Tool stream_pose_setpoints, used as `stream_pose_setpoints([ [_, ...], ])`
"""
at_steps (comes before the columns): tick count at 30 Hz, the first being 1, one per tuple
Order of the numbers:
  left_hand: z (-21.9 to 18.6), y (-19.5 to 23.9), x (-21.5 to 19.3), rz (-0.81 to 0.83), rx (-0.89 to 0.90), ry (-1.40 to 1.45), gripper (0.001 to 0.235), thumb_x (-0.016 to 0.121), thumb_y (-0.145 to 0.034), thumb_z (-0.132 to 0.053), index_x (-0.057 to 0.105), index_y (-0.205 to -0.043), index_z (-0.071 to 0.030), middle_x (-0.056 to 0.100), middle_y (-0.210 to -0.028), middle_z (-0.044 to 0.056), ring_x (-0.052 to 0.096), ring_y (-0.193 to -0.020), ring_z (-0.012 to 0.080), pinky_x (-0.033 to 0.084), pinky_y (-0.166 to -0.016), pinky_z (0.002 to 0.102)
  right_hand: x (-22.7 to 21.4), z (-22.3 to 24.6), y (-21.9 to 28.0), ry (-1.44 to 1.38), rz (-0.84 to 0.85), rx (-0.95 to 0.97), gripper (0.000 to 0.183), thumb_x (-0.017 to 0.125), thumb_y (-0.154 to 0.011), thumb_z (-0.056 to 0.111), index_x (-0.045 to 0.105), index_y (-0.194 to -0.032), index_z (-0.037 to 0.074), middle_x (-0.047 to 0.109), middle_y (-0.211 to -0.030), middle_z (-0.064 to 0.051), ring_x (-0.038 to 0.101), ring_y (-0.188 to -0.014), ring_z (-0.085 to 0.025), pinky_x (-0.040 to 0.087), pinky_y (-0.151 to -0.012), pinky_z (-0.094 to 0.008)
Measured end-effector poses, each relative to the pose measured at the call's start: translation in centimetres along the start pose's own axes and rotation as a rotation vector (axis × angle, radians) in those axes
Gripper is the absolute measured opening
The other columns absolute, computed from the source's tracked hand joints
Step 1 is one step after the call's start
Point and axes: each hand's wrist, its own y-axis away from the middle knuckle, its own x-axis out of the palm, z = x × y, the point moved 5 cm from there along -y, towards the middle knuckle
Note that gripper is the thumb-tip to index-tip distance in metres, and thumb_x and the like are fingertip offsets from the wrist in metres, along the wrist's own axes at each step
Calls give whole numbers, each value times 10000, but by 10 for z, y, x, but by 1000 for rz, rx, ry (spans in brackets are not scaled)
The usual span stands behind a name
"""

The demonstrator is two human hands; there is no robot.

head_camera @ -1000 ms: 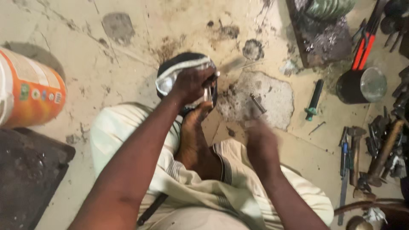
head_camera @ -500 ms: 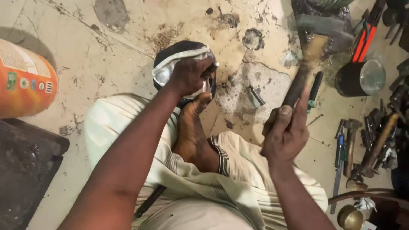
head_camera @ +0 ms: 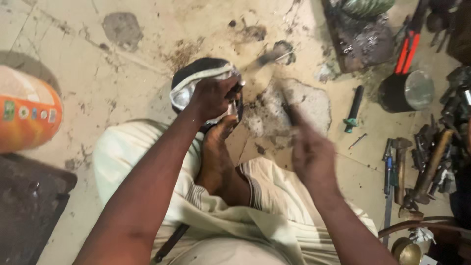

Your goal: The person sits on the floor and uses a hammer and chisel to shape a cone-shaped metal object. They repeatedly position the chisel on the metal and strike it with the hammer, occasionally rotating the object to work on different areas.

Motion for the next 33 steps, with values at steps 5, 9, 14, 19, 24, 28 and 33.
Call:
stream_pose_setpoints([
  [5, -4, 0, -7, -36, 1, 6, 193, 682, -952, -253, 630, -1089, -126, 710, -796, 149, 697, -763, 383, 507, -634, 517, -8, 13, -2, 56, -86, -127, 488, 522, -1056, 179, 505, -1532, 71, 655, -664, -104, 609, -502, -116, 542, -535, -310],
  [9, -3, 1, 0, 13, -34, 14, 203, 675, -960, -257, 624, -1105, -124, 705, -777, 147, 700, -740, 378, 507, -637, 519, -10, 10, 1, 7, -136, -90, 421, 546, -1085, 188, 564, -1493, 87, 666, -700, -73, 605, -574, -127, 522, -515, -321],
  [14, -3, -5, -9, -10, -5, 11, 182, 689, -945, -245, 615, -1062, -127, 705, -787, 149, 696, -737, 385, 505, -631, 513, -13, 22, -3, 109, -90, -181, 486, 529, -1065, 200, 527, -1538, 91, 606, -657, -50, 546, -499, -87, 491, -516, -286],
  [19, 1, 13, 2, -20, 3, 29, 221, 706, -941, -233, 612, -1110, -124, 706, -791, 161, 689, -747, 404, 504, -643, 523, -15, 19, 2, -4, -163, -11, 415, 497, -1103, 203, 562, -1496, 90, 557, -576, -9, 515, -477, -77, 456, -456, -296],
  [24, 2, -3, -1, -52, 46, 41, 201, 712, -926, -229, 604, -1064, -131, 721, -809, 131, 703, -773, 383, 518, -644, 511, -12, 42, -9, 217, 52, -227, 467, 548, -1024, 200, 595, -1454, 26, 575, -643, 8, 516, -478, -61, 497, -455, -287],
  [28, 15, 20, 17, -20, 12, 2, 246, 757, -943, -258, 603, -1070, -114, 712, -806, 145, 695, -793, 397, 515, -667, 522, -23, 36, -6, -104, -132, -25, 440, 502, -1075, 158, 556, -1487, 13, 516, -595, -13, 468, -493, -87, 447, -470, -332],
  [33, 14, 4, 10, -197, 170, 68, 442, 748, -911, -263, 538, -1260, -90, 704, -826, 158, 677, -737, 411, 509, -631, 522, -13, 31, -14, 118, 200, 63, 470, 577, -982, 142, 625, -1449, 113, 621, -572, -17, 524, -420, -125, 488, -441, -372],
])
